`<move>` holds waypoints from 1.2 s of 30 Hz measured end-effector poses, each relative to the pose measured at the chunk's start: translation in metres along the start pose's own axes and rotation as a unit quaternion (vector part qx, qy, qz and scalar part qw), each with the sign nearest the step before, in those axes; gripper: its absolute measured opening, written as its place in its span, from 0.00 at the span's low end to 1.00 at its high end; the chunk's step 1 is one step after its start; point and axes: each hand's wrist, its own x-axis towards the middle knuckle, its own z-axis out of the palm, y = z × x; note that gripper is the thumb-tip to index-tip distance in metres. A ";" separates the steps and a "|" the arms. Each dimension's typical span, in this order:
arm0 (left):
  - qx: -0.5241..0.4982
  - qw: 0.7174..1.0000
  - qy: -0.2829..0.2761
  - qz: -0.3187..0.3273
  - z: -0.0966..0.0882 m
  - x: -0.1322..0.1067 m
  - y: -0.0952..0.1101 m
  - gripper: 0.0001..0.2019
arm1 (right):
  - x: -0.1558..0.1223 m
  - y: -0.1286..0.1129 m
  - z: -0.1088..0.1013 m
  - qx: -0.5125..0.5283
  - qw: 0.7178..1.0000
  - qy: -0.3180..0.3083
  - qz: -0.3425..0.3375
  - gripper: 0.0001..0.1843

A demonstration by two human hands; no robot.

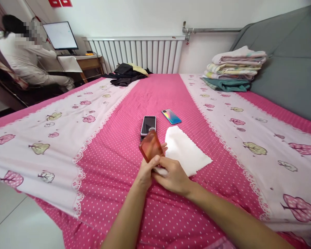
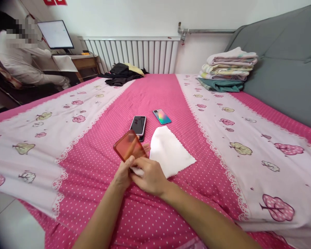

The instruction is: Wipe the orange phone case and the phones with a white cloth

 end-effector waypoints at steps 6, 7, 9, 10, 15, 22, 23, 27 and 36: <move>-0.084 0.995 -0.034 0.030 0.005 -0.005 0.022 0.36 | -0.001 -0.009 -0.002 0.052 0.999 0.006 0.010 0.06; -0.082 0.995 -0.037 0.031 0.006 -0.006 0.024 0.37 | -0.001 -0.011 -0.003 0.053 0.998 0.026 0.017 0.05; -0.076 0.996 -0.044 0.033 0.006 -0.008 0.027 0.38 | -0.002 -0.014 -0.005 0.036 0.996 0.072 0.030 0.03; -0.071 0.996 -0.050 0.031 0.007 -0.009 0.027 0.38 | -0.002 -0.015 -0.005 0.025 0.995 0.094 0.035 0.02; -0.022 0.998 -0.056 0.018 0.009 -0.010 0.010 0.36 | -0.003 -0.019 -0.005 -0.012 0.987 0.159 0.013 0.02; -0.045 0.997 -0.064 0.017 0.007 -0.005 -0.014 0.30 | -0.005 -0.014 -0.002 -0.004 0.990 0.133 -0.050 0.07; -0.057 0.996 -0.059 0.021 0.007 -0.005 -0.013 0.30 | -0.005 -0.014 -0.002 0.003 0.991 0.121 -0.063 0.08; -0.106 0.992 -0.051 0.043 0.010 -0.003 -0.006 0.33 | -0.003 -0.013 -0.001 0.053 0.992 0.087 -0.079 0.11; -0.127 0.989 -0.050 0.055 0.012 -0.001 -0.003 0.34 | 0.001 -0.013 -0.007 0.093 0.995 -0.019 0.020 0.09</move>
